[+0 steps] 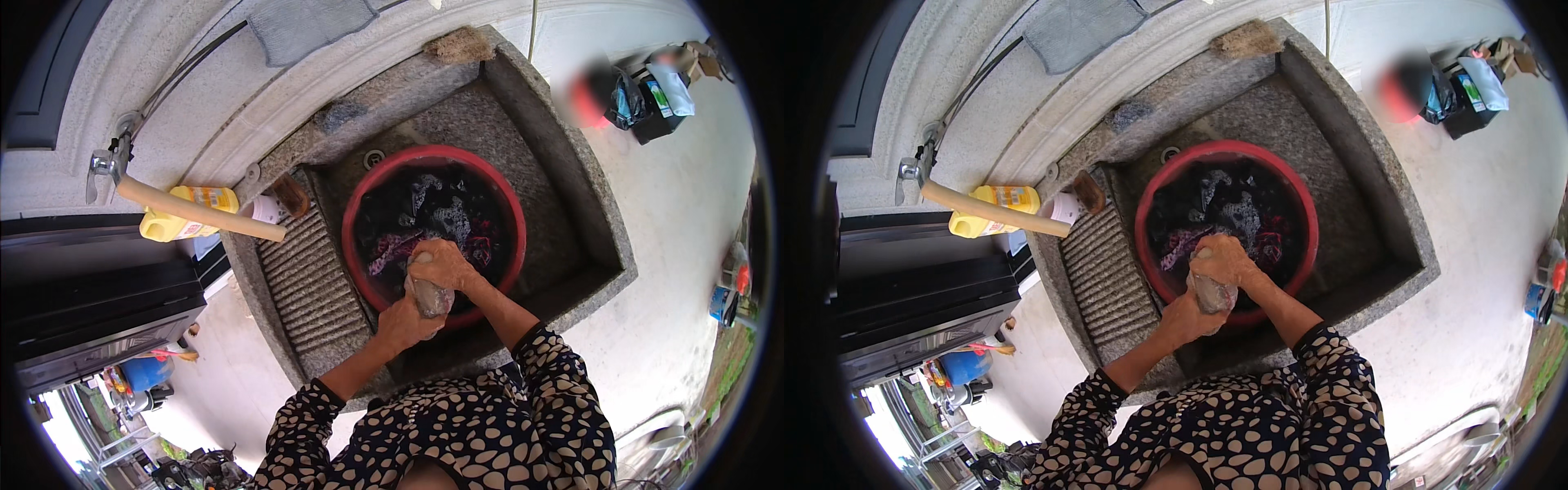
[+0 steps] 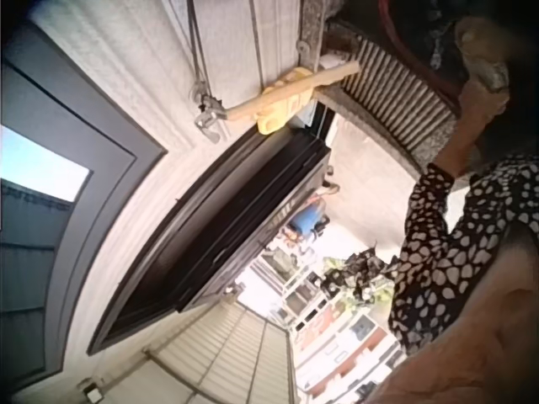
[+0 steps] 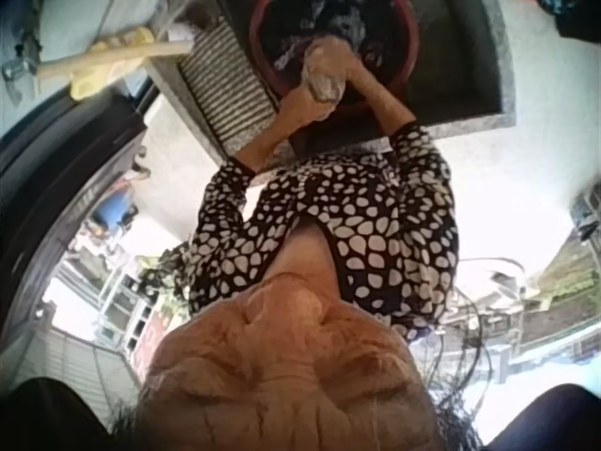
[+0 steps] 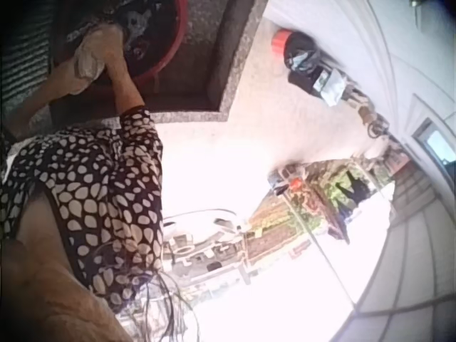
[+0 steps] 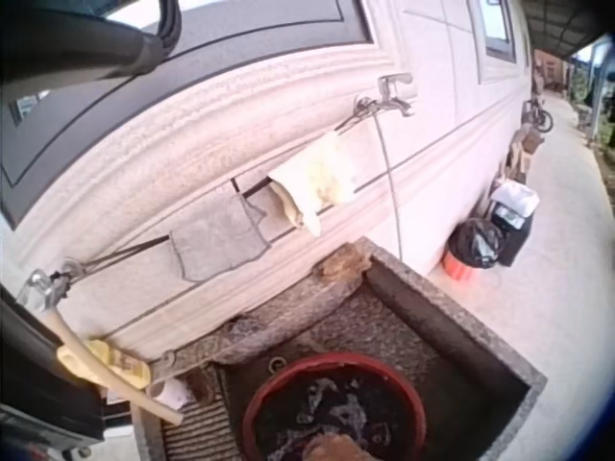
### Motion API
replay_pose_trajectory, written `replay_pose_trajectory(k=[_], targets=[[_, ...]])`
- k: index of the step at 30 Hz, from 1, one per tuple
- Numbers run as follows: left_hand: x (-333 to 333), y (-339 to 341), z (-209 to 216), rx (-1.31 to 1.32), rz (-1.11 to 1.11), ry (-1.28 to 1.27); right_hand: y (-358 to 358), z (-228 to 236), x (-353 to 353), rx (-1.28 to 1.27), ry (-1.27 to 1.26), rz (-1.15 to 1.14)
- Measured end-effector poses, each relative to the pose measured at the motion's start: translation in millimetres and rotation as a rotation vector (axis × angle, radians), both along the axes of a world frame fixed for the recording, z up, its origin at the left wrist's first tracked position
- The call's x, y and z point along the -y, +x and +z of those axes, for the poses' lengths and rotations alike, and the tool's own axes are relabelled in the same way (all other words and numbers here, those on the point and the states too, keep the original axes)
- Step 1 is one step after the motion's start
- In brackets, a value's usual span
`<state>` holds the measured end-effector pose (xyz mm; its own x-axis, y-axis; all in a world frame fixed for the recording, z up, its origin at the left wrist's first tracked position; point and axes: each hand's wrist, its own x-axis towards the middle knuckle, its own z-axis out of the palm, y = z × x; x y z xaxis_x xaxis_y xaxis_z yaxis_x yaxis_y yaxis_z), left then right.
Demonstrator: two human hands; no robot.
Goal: The person scrubs a light-colored towel on a stone washboard using a bar of soap, then rinses it under a tap and wrings it out. They then retrieve a patterned cloth from a red basin, scrub it on the washboard, and rinse it in the basin.
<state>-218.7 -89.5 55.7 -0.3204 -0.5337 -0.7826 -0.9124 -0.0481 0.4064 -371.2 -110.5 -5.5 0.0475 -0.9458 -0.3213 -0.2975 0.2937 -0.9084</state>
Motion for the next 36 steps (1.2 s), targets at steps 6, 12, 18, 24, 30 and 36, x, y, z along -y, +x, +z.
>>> replay_pose_trajectory(k=[6, 12, 18, 24, 30, 36], targets=[[5, 13, -15, -0.234, 0.004, -0.08, -11, 2, 0, 0.038, -0.158, 0.034], [8, 29, -7, -0.62, 0.052, 0.024, -23, 30, -7, 0.667, -0.001, -0.01], [0, 43, -13, -0.999, 0.556, 0.079, -10, 55, -10, 0.376, -0.404, -0.118], [-13, 47, -26, -1.225, 1.162, 0.459, 23, 92, -14, 0.233, -0.669, -0.35], [0, 39, 3, -1.438, 1.418, 0.443, 44, 99, -27, 0.427, -0.642, -0.415], [17, 35, 50, -1.452, 0.636, -0.588, 40, 99, -25, 1.357, 0.1, -0.653]])
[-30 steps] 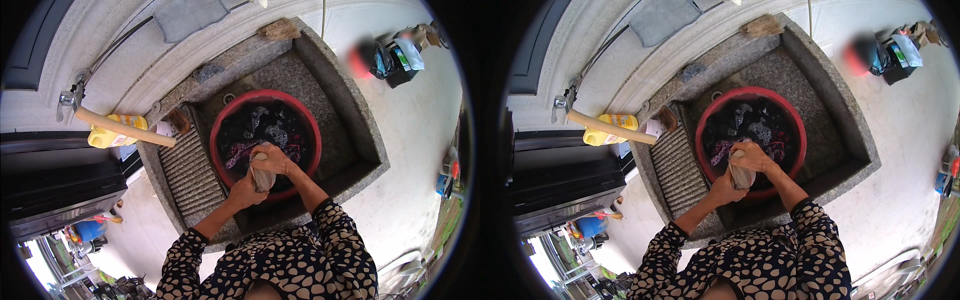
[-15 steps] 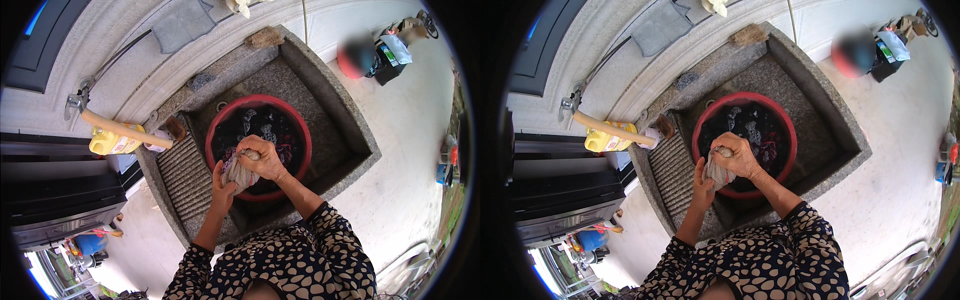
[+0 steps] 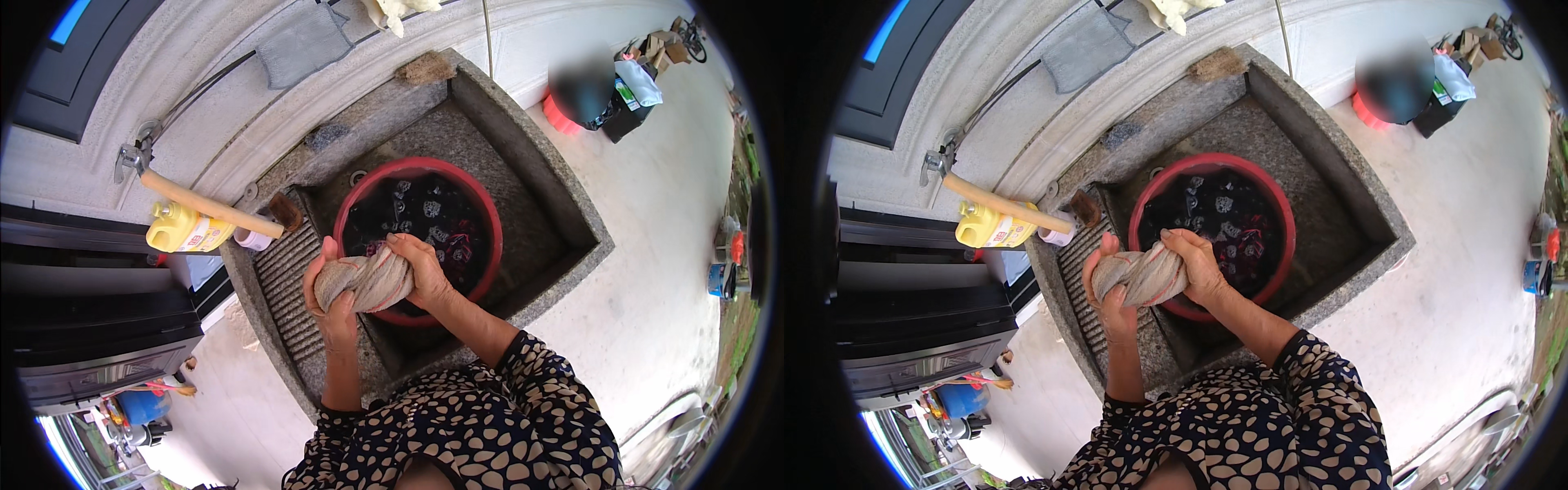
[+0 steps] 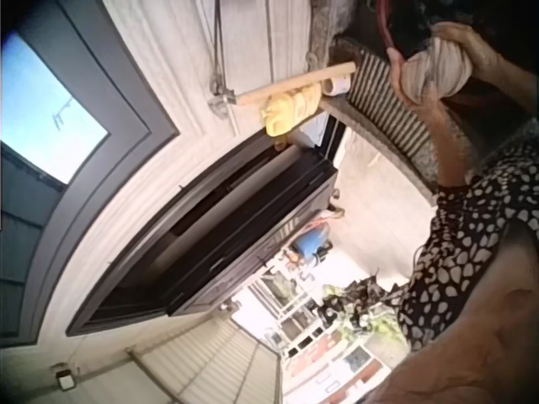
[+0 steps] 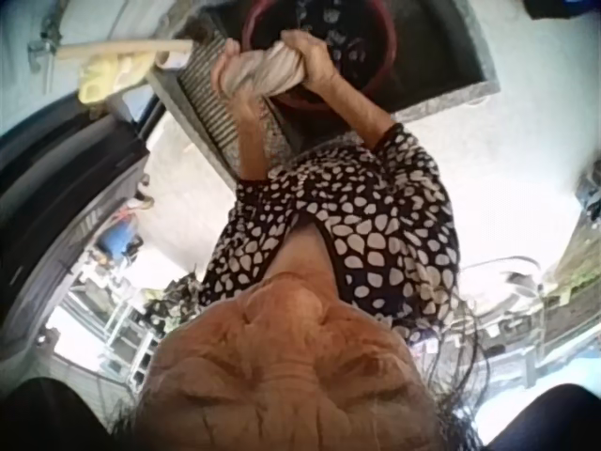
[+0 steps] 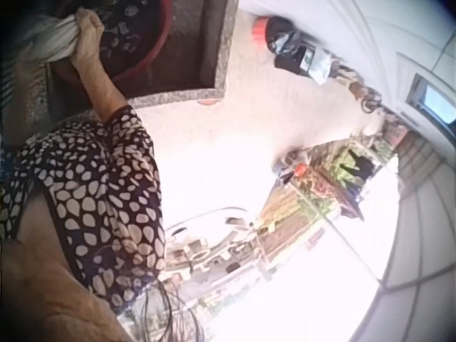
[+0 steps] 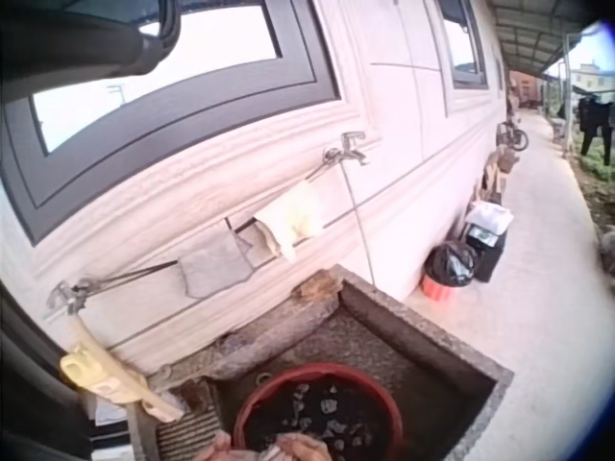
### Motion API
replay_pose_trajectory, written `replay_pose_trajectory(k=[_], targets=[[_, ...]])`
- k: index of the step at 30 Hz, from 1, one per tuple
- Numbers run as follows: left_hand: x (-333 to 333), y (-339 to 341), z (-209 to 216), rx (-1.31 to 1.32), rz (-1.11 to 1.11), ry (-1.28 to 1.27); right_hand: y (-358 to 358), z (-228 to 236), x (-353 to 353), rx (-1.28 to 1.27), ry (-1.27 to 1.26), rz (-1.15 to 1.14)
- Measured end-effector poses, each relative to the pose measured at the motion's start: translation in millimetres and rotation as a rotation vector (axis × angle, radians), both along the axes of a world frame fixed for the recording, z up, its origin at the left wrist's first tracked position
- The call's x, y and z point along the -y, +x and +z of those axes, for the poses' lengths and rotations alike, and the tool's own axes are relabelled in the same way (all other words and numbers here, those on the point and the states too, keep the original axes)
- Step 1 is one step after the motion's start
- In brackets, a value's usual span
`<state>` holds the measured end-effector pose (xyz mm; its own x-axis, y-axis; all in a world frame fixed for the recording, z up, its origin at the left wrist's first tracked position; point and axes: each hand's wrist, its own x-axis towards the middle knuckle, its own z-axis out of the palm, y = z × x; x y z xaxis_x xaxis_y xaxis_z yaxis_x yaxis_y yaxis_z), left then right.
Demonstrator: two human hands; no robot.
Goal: The person scrubs a light-colored towel on a stone washboard using a bar of soap, then rinses it under a tap and wrings it out. They then retrieve a patterned cloth from a red basin, scrub it on the washboard, and rinse it in the basin.
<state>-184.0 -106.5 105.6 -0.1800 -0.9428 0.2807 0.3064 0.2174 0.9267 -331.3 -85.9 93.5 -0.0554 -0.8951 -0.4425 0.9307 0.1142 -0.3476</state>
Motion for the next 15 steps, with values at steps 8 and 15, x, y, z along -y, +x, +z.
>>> replay_pose_trajectory(k=[8, 15], targets=[[13, -16, 79, 0.565, -0.232, -0.706, -17, 13, 20, 0.238, -0.082, 0.585], [10, -28, 94, 0.634, -0.472, -0.87, -29, 36, 33, -0.471, -0.467, 0.633]])
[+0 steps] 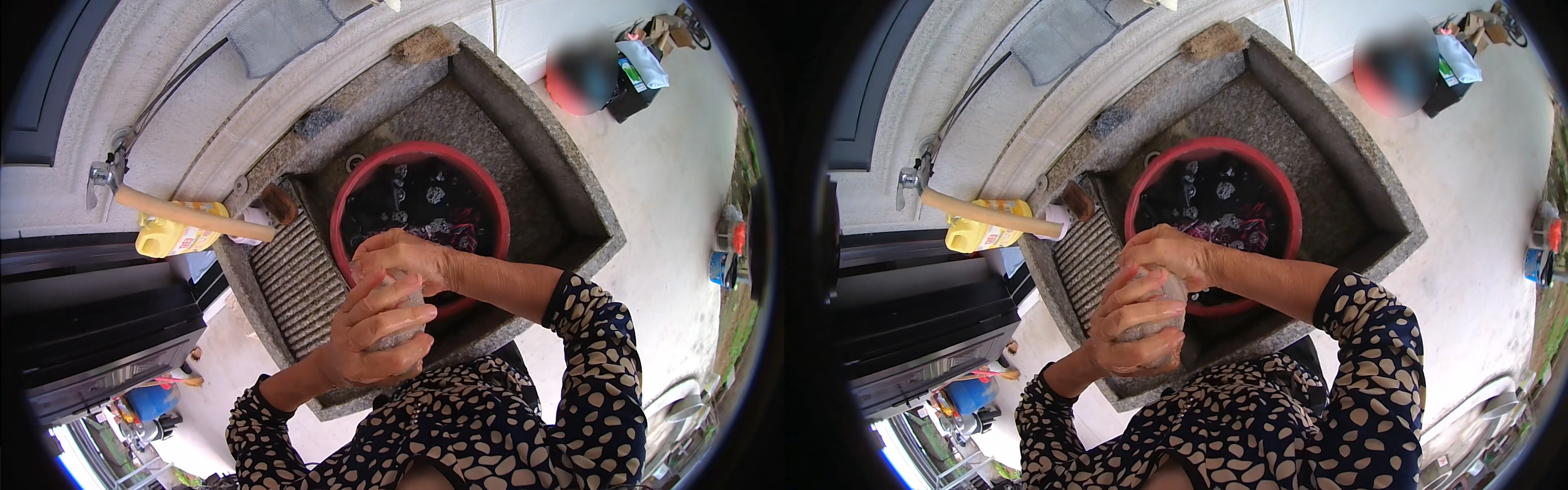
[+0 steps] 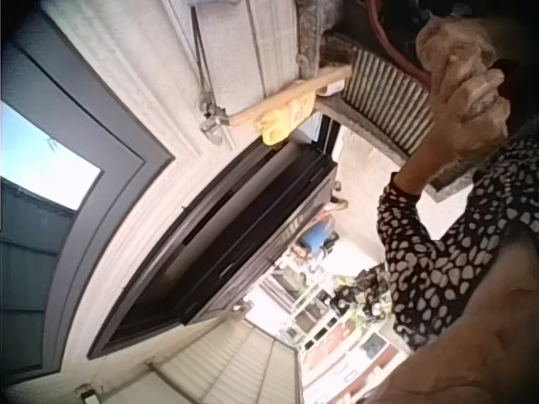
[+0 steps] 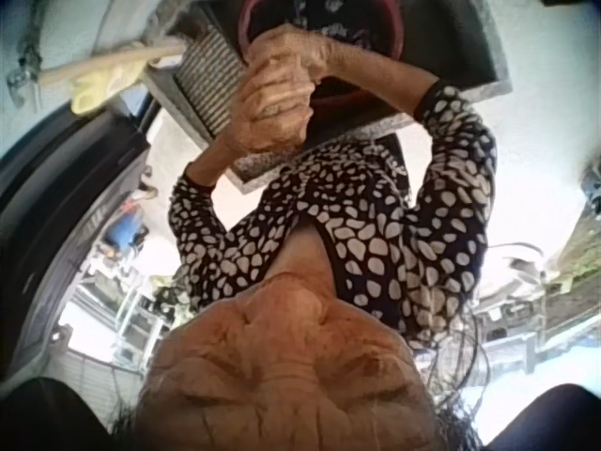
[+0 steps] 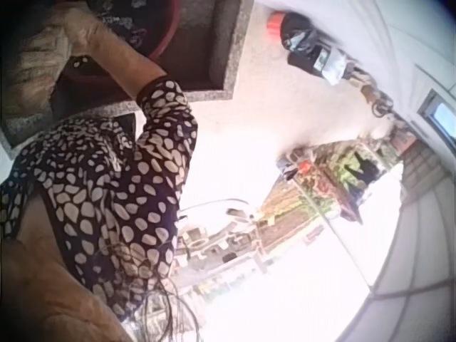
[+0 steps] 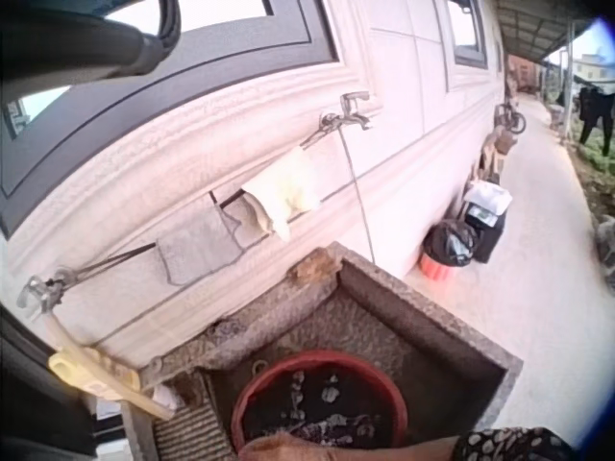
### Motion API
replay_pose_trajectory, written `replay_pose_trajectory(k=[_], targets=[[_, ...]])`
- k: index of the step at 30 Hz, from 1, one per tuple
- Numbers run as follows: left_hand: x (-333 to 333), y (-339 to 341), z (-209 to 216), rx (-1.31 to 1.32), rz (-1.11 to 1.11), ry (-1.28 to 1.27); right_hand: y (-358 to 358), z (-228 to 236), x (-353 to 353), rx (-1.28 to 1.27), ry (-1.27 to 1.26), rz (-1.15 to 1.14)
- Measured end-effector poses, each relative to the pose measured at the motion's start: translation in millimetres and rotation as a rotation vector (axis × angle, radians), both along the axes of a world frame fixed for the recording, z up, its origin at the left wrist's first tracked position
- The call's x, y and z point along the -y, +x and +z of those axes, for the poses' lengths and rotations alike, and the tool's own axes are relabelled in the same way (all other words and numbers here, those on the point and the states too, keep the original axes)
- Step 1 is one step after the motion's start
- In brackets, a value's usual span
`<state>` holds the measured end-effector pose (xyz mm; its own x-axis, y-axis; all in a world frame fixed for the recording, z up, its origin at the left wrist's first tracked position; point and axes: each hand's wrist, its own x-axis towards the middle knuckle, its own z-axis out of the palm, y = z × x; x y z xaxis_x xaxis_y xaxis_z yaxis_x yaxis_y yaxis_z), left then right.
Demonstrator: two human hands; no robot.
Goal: The person scrubs a light-colored towel on a stone washboard using a bar of soap, then rinses it under a tap and wrings it out. They then retrieve a patterned cloth from a red basin, scrub it on the washboard, and rinse it in the basin.
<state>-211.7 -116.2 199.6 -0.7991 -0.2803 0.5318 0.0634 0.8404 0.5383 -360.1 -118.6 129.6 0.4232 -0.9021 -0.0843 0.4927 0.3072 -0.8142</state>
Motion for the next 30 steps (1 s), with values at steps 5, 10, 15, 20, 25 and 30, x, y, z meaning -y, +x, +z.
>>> replay_pose_trajectory(k=[5, 10, 15, 20, 25, 30], targets=[[1, -10, -10, 0.052, -0.089, -0.125, -11, 5, 18, -0.243, 0.198, 0.2], [8, -26, -37, 0.038, -0.167, -0.255, -20, -8, 24, -0.453, -0.012, 0.165], [8, -36, -75, 0.094, -0.231, -0.417, -22, -35, 25, -0.635, -0.126, 0.144], [4, -41, -116, 0.217, -0.272, -0.398, -20, -81, 19, -0.709, -0.082, 0.082], [12, -42, -162, 0.235, -0.243, -0.146, -22, -153, 11, -0.551, 0.352, 0.021], [24, -45, -137, -0.021, 0.265, 0.199, -39, -159, -1, 0.52, 0.604, -0.067]])
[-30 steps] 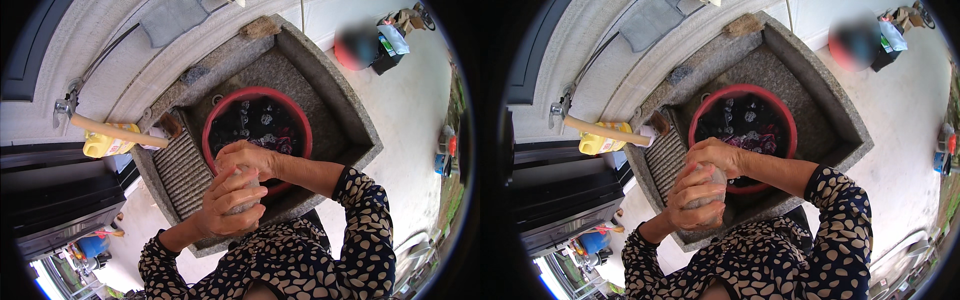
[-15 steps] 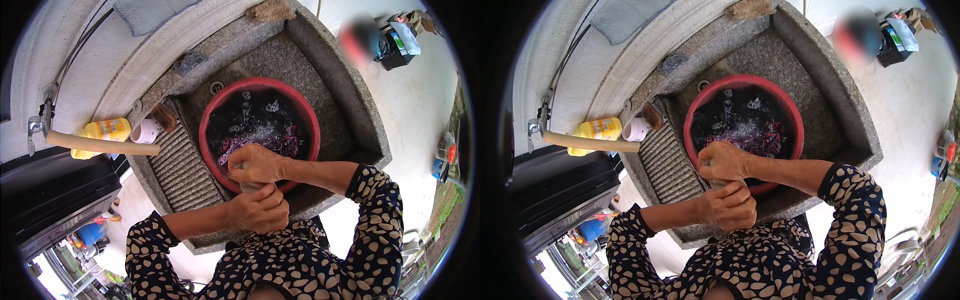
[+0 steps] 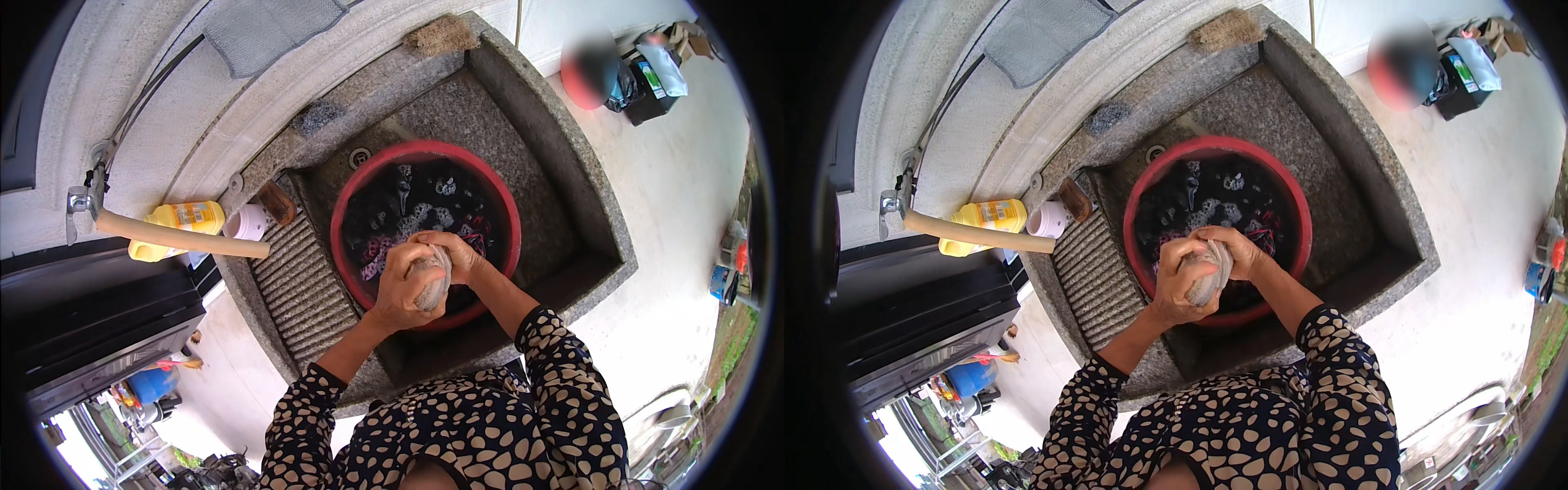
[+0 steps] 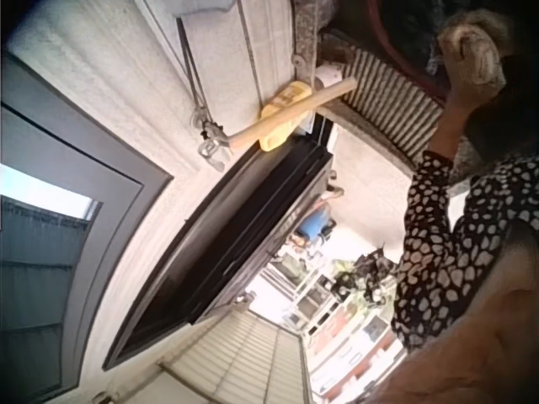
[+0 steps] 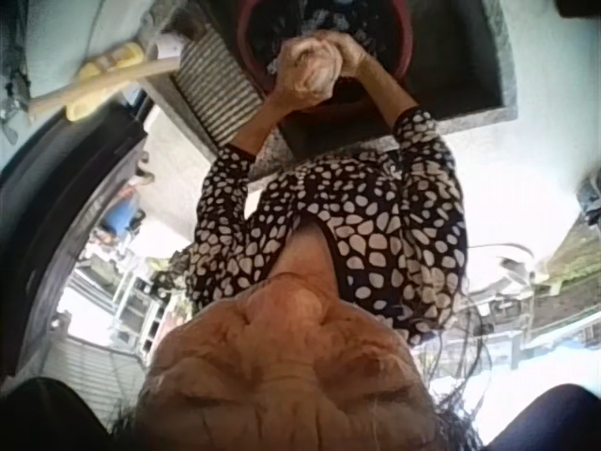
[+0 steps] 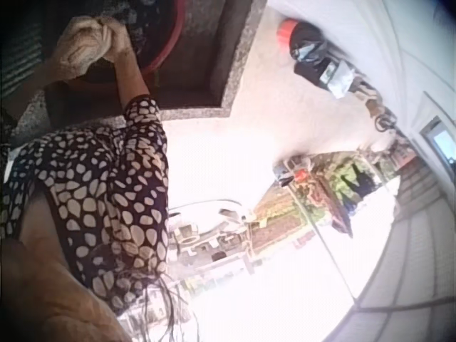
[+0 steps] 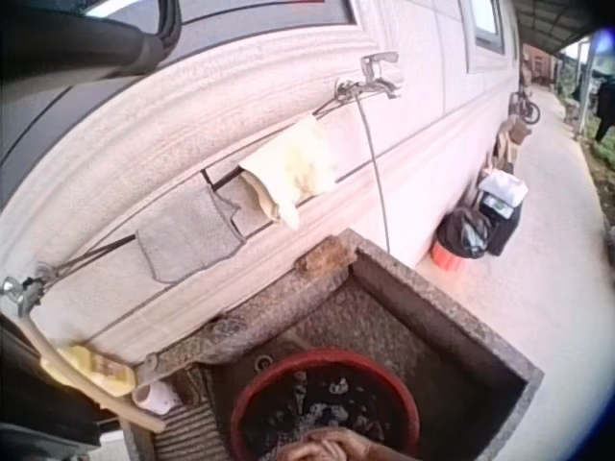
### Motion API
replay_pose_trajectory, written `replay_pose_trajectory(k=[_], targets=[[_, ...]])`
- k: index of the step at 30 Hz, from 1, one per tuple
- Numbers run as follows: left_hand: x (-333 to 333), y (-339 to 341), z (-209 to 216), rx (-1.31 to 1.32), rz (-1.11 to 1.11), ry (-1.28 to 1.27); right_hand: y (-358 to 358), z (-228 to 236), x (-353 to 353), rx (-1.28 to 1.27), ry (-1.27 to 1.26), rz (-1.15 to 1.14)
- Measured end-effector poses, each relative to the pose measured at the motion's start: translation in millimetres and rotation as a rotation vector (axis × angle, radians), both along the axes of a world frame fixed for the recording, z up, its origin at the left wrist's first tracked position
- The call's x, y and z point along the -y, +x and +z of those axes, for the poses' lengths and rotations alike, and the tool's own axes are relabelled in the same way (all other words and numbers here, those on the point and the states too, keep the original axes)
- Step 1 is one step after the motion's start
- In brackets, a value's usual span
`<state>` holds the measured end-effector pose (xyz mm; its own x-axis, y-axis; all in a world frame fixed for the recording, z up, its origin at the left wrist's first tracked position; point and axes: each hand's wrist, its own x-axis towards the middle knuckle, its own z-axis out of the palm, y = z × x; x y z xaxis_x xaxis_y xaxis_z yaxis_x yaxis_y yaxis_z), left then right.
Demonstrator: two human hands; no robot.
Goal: The person scrubs a light-colored towel on a stone washboard using a bar of soap, then rinses it under a tap and wrings it out. They then retrieve a patterned cloth from a red basin, scrub it on the washboard, and rinse it in the basin.
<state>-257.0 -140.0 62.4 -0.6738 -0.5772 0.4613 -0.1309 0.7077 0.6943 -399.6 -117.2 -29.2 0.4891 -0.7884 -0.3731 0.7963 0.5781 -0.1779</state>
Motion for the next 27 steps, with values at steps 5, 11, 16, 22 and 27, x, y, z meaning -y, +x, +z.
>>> replay_pose_trajectory(k=[5, 11, 16, 22, 27], targets=[[-19, 16, -2, -0.519, 0.622, 0.691, 29, 11, -12, 0.015, 0.076, -0.421], [-44, 51, -17, -0.889, 0.606, 1.196, 56, 29, -25, -0.139, 0.069, -0.481], [-42, 66, 34, -0.564, 0.388, 0.869, 61, 57, -39, 0.089, 0.126, -0.248], [-35, 57, 116, -0.061, -0.128, 0.006, 57, 131, -27, 0.087, -0.132, 0.068], [-40, 48, 183, 0.056, -0.39, -0.311, 37, 204, -8, -0.377, -0.694, 0.101]])
